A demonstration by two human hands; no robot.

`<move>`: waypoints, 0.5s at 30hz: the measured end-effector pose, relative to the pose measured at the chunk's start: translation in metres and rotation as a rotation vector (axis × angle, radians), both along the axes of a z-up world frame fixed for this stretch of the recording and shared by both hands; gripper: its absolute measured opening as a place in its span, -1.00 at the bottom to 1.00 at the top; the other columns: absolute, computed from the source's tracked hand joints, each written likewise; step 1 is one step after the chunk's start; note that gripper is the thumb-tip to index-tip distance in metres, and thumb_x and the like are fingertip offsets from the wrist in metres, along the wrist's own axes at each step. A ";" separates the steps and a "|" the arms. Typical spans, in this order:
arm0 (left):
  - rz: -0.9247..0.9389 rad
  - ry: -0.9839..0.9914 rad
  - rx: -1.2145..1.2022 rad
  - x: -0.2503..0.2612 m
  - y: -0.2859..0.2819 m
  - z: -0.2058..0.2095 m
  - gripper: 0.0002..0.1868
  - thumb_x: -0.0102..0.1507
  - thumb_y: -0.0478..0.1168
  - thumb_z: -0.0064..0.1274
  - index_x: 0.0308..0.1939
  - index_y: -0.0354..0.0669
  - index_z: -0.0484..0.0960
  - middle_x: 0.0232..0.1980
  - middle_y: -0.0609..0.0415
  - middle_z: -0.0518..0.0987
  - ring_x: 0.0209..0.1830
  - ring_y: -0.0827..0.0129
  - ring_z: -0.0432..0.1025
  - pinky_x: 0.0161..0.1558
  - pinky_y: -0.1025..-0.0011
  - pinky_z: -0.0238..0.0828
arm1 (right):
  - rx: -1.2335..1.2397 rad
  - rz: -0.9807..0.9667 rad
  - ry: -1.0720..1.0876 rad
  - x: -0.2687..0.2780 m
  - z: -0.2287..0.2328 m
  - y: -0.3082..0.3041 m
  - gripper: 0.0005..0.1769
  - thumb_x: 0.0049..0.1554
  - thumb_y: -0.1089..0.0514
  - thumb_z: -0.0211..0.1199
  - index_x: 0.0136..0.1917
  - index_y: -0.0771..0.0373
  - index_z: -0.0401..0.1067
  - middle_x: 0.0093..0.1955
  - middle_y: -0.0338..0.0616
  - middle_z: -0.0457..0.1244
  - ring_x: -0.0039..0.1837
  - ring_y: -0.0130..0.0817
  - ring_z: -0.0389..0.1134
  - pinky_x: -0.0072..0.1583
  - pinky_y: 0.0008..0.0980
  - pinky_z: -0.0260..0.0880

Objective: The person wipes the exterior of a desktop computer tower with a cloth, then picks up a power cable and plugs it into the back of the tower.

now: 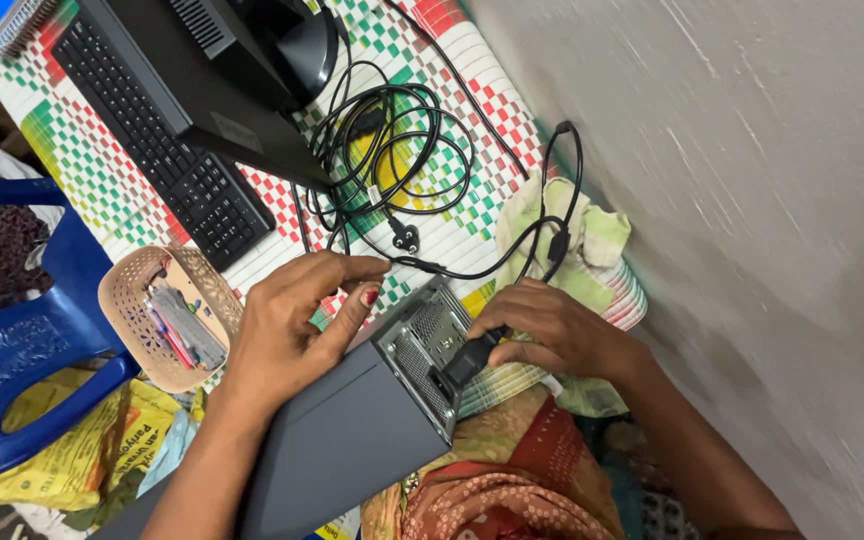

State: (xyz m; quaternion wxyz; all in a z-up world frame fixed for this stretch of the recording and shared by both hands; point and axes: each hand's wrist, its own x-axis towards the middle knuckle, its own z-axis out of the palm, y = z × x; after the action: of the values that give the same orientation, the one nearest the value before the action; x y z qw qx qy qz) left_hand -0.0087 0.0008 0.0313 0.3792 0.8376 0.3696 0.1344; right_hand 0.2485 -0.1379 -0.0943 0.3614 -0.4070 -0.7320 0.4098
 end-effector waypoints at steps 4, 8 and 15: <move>-0.030 -0.001 0.017 0.001 0.001 0.001 -0.79 0.26 -0.29 0.15 -0.02 -0.20 0.70 -0.13 0.02 0.70 -0.11 0.21 0.62 -0.04 0.33 0.51 | 0.089 -0.067 0.023 -0.006 0.007 -0.002 -0.63 0.15 -0.10 0.32 0.08 0.19 0.50 0.03 -0.25 0.40 0.06 -0.25 0.40 0.10 -0.23 0.33; -0.036 -0.006 0.031 0.002 0.003 0.001 -0.79 0.28 -0.30 0.12 -0.02 -0.21 0.70 -0.14 0.00 0.69 -0.13 0.19 0.61 -0.06 0.32 0.50 | 0.163 -0.081 -0.037 -0.008 0.017 -0.001 -0.66 0.11 -0.07 0.36 0.04 0.19 0.51 0.01 -0.26 0.41 0.01 -0.30 0.40 0.01 -0.25 0.31; -0.005 -0.041 0.011 0.005 0.004 0.000 -0.81 0.29 -0.31 0.11 -0.03 -0.21 0.70 -0.21 -0.02 0.67 -0.21 0.19 0.59 -0.12 0.32 0.50 | 0.314 -0.161 -0.151 -0.009 0.036 -0.004 -0.66 0.04 0.01 0.43 0.04 0.17 0.52 0.00 -0.26 0.40 0.02 -0.30 0.41 0.02 -0.27 0.36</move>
State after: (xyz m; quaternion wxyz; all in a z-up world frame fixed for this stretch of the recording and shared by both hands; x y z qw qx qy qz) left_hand -0.0041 0.0047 0.0316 0.3826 0.8375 0.3589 0.1527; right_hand 0.2395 -0.1420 -0.0583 0.3962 -0.4326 -0.7770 0.2284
